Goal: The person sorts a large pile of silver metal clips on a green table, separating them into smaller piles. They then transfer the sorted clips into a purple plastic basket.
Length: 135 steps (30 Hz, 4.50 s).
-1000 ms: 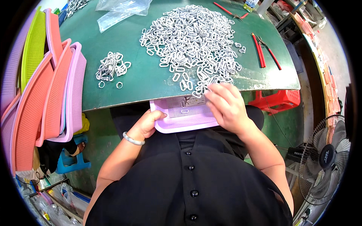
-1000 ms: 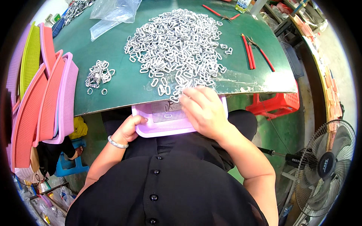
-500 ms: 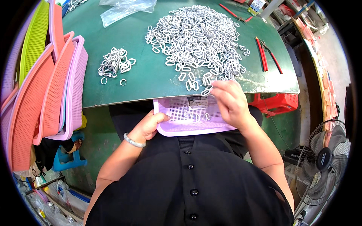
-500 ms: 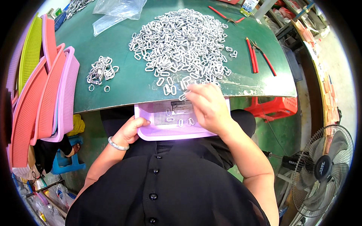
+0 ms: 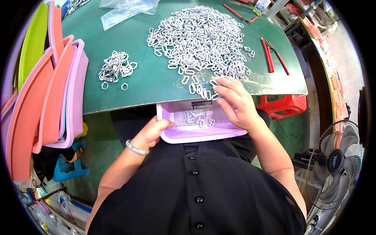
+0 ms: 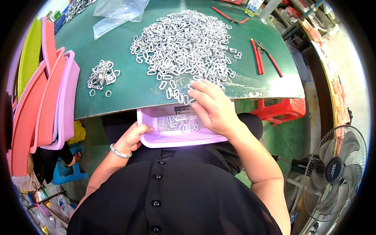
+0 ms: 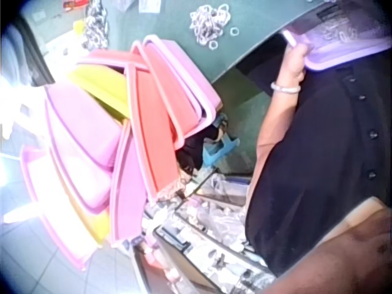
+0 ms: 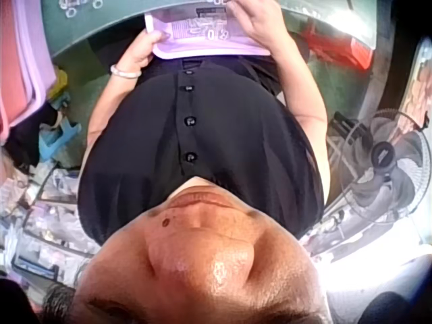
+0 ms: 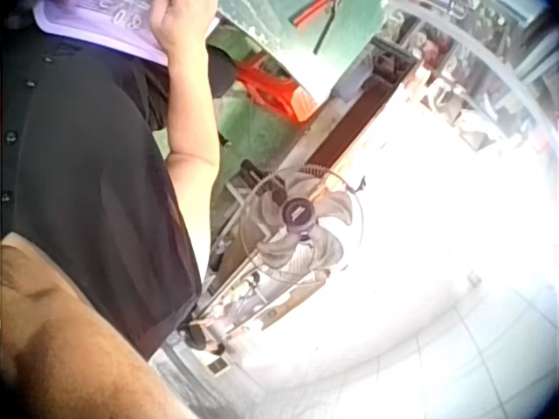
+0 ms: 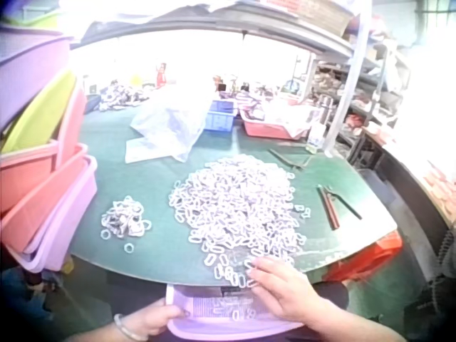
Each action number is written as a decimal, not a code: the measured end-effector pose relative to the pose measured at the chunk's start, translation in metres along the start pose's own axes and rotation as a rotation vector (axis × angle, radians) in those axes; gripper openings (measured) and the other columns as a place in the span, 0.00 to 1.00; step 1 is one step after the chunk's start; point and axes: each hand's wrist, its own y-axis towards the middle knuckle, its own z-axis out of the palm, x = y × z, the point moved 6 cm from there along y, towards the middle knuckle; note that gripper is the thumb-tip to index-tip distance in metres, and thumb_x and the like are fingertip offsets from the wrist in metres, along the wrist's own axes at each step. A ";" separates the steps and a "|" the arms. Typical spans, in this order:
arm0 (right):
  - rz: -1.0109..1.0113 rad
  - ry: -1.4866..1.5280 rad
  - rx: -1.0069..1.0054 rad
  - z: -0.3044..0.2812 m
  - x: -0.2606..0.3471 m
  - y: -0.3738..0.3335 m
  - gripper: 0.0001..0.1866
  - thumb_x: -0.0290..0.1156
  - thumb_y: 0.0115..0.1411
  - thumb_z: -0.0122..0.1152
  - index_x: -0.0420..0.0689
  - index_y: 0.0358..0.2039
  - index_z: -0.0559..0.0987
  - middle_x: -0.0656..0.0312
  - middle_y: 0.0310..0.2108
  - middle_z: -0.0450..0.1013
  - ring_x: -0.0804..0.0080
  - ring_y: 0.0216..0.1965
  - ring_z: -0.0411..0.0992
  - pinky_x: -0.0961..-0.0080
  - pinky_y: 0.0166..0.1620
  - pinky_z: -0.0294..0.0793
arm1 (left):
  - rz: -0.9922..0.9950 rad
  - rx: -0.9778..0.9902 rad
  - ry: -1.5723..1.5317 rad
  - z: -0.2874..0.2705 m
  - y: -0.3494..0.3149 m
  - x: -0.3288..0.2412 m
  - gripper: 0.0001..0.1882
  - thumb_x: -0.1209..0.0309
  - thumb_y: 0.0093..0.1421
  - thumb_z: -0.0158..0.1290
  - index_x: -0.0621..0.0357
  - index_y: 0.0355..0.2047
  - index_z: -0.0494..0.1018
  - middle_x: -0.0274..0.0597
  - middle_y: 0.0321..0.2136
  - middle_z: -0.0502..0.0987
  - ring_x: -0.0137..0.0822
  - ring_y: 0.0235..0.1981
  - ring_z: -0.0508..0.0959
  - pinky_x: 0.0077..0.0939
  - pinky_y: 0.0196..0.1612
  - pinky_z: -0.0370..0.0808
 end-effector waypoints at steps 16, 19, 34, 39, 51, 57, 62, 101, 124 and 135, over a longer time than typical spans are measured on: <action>-0.124 -0.058 0.206 0.057 0.018 0.052 0.27 0.41 0.48 0.60 0.41 0.46 0.69 0.47 0.54 0.57 0.47 0.57 0.54 0.57 0.57 0.53 | 0.023 0.014 0.056 0.003 0.000 0.001 0.25 0.78 0.46 0.46 0.67 0.48 0.63 0.44 0.41 0.72 0.37 0.42 0.73 0.29 0.48 0.68; -0.240 -0.040 0.357 0.049 0.039 0.037 0.21 0.36 0.48 0.60 0.41 0.42 0.71 0.51 0.52 0.61 0.54 0.55 0.59 0.58 0.56 0.56 | 0.052 0.045 0.017 0.003 -0.001 -0.001 0.25 0.78 0.46 0.46 0.67 0.48 0.62 0.45 0.40 0.72 0.36 0.42 0.73 0.28 0.47 0.68; 0.022 -0.285 0.126 -0.008 -0.013 -0.007 0.14 0.30 0.45 0.61 0.43 0.35 0.74 0.58 0.42 0.68 0.57 0.50 0.61 0.61 0.50 0.61 | 0.052 -0.006 0.038 -0.006 0.002 0.003 0.24 0.78 0.46 0.45 0.68 0.46 0.64 0.46 0.39 0.72 0.38 0.41 0.73 0.30 0.47 0.68; -0.032 -0.141 0.010 -0.018 -0.007 0.002 0.09 0.24 0.45 0.59 0.41 0.30 0.75 0.60 0.31 0.72 0.62 0.37 0.68 0.67 0.40 0.65 | 0.049 -0.011 0.059 -0.002 0.001 0.001 0.24 0.78 0.46 0.45 0.68 0.47 0.63 0.46 0.40 0.72 0.38 0.42 0.73 0.30 0.48 0.68; 0.028 -0.215 0.068 0.005 -0.043 0.042 0.15 0.17 0.46 0.53 0.42 0.37 0.74 0.58 0.25 0.68 0.60 0.31 0.66 0.68 0.36 0.66 | 0.069 -0.015 0.039 -0.005 0.000 0.006 0.24 0.78 0.46 0.46 0.67 0.46 0.64 0.45 0.40 0.72 0.36 0.41 0.72 0.29 0.47 0.68; 0.475 0.627 0.005 -0.008 -0.072 0.028 0.16 0.17 0.48 0.54 0.39 0.40 0.73 0.64 0.27 0.69 0.73 0.30 0.68 0.79 0.37 0.67 | 0.085 0.000 0.049 -0.006 -0.001 0.004 0.24 0.78 0.46 0.46 0.67 0.46 0.64 0.45 0.39 0.72 0.36 0.41 0.73 0.28 0.47 0.68; 0.650 1.421 -0.192 -0.022 -0.096 0.021 0.13 0.18 0.52 0.52 0.37 0.40 0.71 0.61 0.31 0.70 0.68 0.37 0.72 0.74 0.41 0.73 | 0.070 0.000 0.051 -0.002 -0.003 0.001 0.24 0.78 0.46 0.46 0.67 0.46 0.64 0.45 0.39 0.72 0.36 0.40 0.73 0.28 0.46 0.68; 0.149 -0.114 0.161 -0.006 -0.053 0.072 0.15 0.18 0.47 0.50 0.44 0.36 0.75 0.58 0.32 0.73 0.59 0.33 0.71 0.70 0.36 0.70 | 0.096 0.001 0.058 -0.007 -0.002 0.003 0.24 0.79 0.45 0.45 0.67 0.46 0.64 0.44 0.39 0.72 0.36 0.40 0.73 0.28 0.46 0.68; 0.319 0.356 -0.350 -0.001 -0.080 0.062 0.12 0.18 0.50 0.58 0.38 0.37 0.75 0.66 0.29 0.73 0.84 0.30 0.70 0.89 0.35 0.68 | 0.110 0.029 0.037 -0.009 -0.001 0.007 0.25 0.78 0.45 0.45 0.67 0.48 0.63 0.45 0.40 0.72 0.36 0.41 0.73 0.28 0.45 0.69; 0.122 0.134 -0.284 -0.007 -0.070 0.078 0.11 0.16 0.50 0.53 0.39 0.36 0.73 0.68 0.26 0.67 0.86 0.26 0.64 0.89 0.29 0.65 | 0.120 0.069 0.039 -0.008 -0.002 0.011 0.27 0.79 0.45 0.44 0.65 0.49 0.62 0.43 0.41 0.71 0.35 0.42 0.72 0.28 0.47 0.67</action>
